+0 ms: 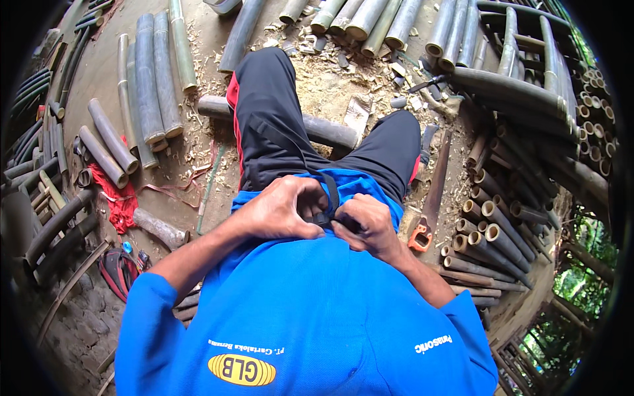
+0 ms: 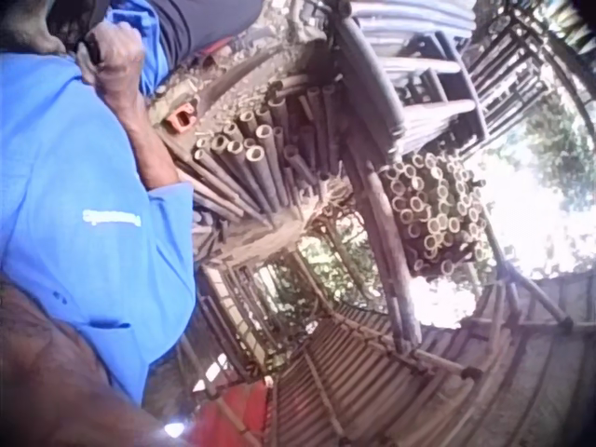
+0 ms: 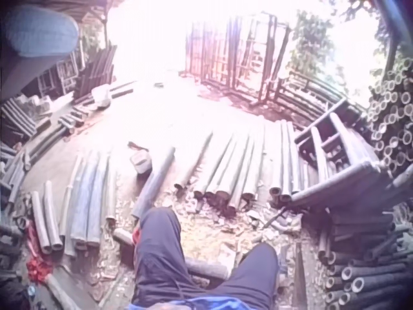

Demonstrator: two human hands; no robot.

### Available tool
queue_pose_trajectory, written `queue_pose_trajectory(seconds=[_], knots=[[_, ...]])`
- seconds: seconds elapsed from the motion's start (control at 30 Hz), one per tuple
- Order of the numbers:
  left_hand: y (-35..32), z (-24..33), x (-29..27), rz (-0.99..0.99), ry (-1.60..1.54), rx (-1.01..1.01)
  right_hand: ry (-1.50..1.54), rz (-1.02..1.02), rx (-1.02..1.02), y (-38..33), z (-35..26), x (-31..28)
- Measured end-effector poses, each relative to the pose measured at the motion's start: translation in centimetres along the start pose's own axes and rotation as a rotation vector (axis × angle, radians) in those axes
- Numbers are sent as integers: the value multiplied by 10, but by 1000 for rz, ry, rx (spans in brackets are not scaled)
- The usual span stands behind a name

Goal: The person saws through a bamboo pole using a hand saw and then uses a knife to carve or shave parts of the wood.

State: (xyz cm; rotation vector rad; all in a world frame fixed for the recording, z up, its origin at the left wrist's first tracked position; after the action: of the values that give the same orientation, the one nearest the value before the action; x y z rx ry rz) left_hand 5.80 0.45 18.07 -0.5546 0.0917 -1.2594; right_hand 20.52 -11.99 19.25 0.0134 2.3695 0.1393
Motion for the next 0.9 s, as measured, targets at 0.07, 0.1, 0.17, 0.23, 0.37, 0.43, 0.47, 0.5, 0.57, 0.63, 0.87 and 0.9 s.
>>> queue_pose_trajectory(seconds=[0.07, 0.1, 0.17, 0.23, 0.37, 0.43, 0.47, 0.5, 0.57, 0.63, 0.87, 0.9], knots=[[-6, 4, 5, 112, 97, 0, -162, 70, -76, 11, -20, -19], [-6, 5, 7, 114, 97, -3, -228, -19, -86, 14, -24, -24], [-7, 10, 6, 183, 116, 33, -285, -63, -159, 18, -19, -25], [-8, 8, 4, 161, 127, 33, -355, -108, -231, 19, -17, -28], [-10, 1, 4, 149, 75, 29, -129, -144, -118, 16, -8, -31], [-11, 1, 4, 146, 40, 64, 27, -234, 59, 16, 12, -21], [-11, 2, 4, 141, 66, 94, 185, -321, 229, 13, 23, -14], [-12, 3, 3, 145, 94, 124, 385, -406, 396, 15, 23, -8], [-11, -2, 2, 130, 146, 291, 378, -397, 318, 11, 28, -5], [-14, 3, 3, 106, 190, 455, 376, -395, 245, 6, 28, -7], [-12, -5, 0, 96, 92, 291, 372, -250, 335, 10, 17, 9], [-12, -4, 0, 119, 66, 299, 374, -207, 359, 11, 18, 10]])
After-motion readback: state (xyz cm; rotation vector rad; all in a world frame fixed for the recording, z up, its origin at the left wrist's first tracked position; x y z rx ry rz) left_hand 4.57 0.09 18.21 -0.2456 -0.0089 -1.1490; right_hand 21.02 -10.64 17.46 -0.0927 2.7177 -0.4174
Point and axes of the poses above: each hand's wrist, its own y-axis towards the middle knuckle, its own x-axis out of the palm, z = x × y, the point moved 5 cm from there along y, towards the middle knuckle, and after that the axes turned 13 degrees about -y, right-handed, at the moved point
